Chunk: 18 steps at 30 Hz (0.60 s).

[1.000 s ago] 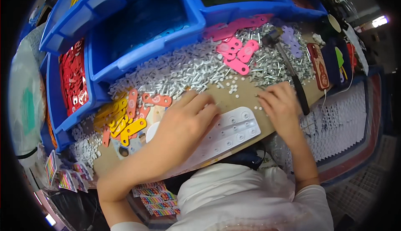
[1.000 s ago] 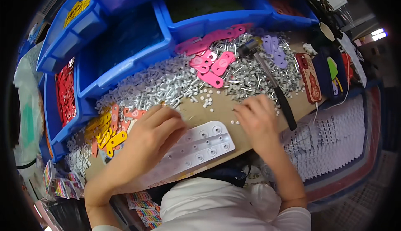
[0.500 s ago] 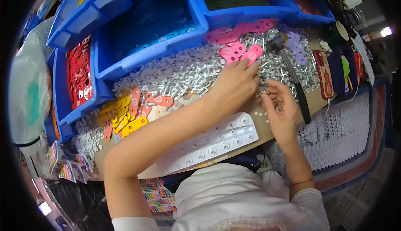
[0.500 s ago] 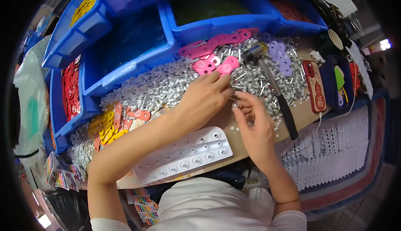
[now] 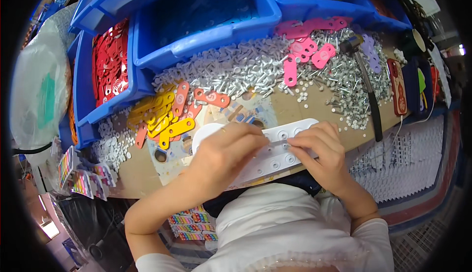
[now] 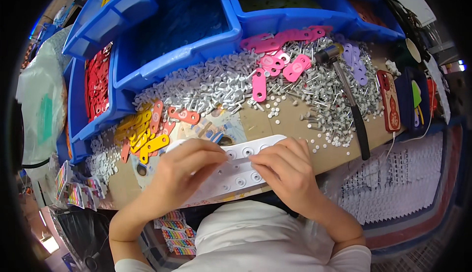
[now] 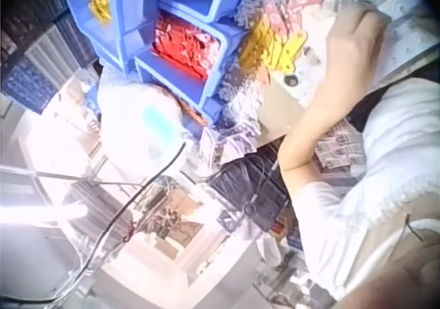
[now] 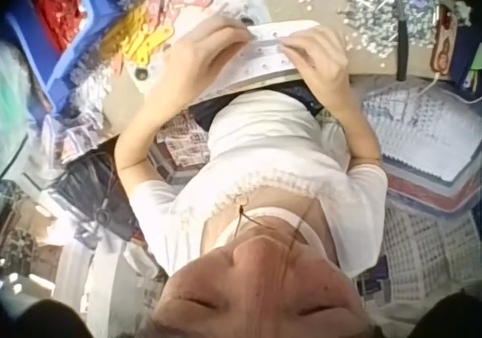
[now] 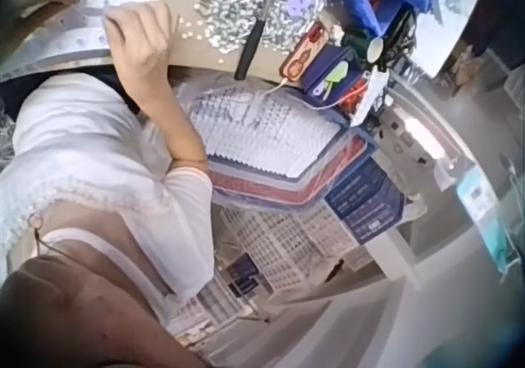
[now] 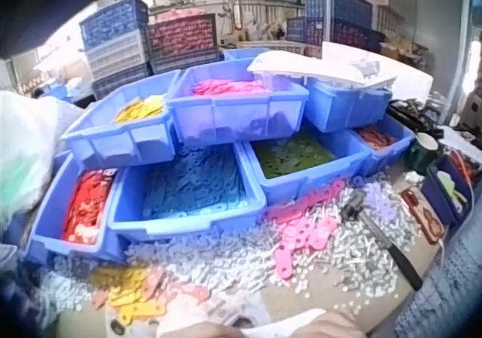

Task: Assembling toy xylophones by placing colored keys onto a plastic base and securing them with pins and a mallet.

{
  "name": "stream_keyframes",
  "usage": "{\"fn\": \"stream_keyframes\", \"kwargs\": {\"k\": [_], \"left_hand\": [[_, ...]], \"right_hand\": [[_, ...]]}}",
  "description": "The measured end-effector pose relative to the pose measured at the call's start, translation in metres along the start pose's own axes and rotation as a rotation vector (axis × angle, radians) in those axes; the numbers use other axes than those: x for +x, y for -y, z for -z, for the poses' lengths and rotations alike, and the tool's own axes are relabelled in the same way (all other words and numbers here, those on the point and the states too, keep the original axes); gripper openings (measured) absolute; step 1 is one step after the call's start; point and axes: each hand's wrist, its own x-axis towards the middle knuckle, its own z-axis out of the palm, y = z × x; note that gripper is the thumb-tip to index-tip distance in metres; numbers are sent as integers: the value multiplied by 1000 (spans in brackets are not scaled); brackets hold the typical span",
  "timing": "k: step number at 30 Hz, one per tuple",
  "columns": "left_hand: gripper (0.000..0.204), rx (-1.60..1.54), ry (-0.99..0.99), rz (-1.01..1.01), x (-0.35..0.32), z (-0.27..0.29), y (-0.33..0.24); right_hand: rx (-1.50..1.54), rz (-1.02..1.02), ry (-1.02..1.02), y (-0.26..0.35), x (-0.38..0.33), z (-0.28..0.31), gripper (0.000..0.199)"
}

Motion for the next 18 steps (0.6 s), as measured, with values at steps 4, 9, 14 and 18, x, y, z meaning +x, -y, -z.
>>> {"fn": "stream_keyframes", "kwargs": {"k": [4, 9, 14, 18], "left_hand": [[36, 208, 42, -147, -9, -9, -2], [44, 229, 62, -190, -9, -14, 1], [47, 415, 176, -340, -7, -21, -9], [39, 388, 104, -345, 12, -15, -17]], "right_hand": [[-124, 44, 13, 2, 0, -6, 24], [-193, 122, 49, 6, -2, -5, 25], [-226, -126, -138, -10, -5, 17, 25], [-454, -270, -173, -43, 0, 49, 23]]}}
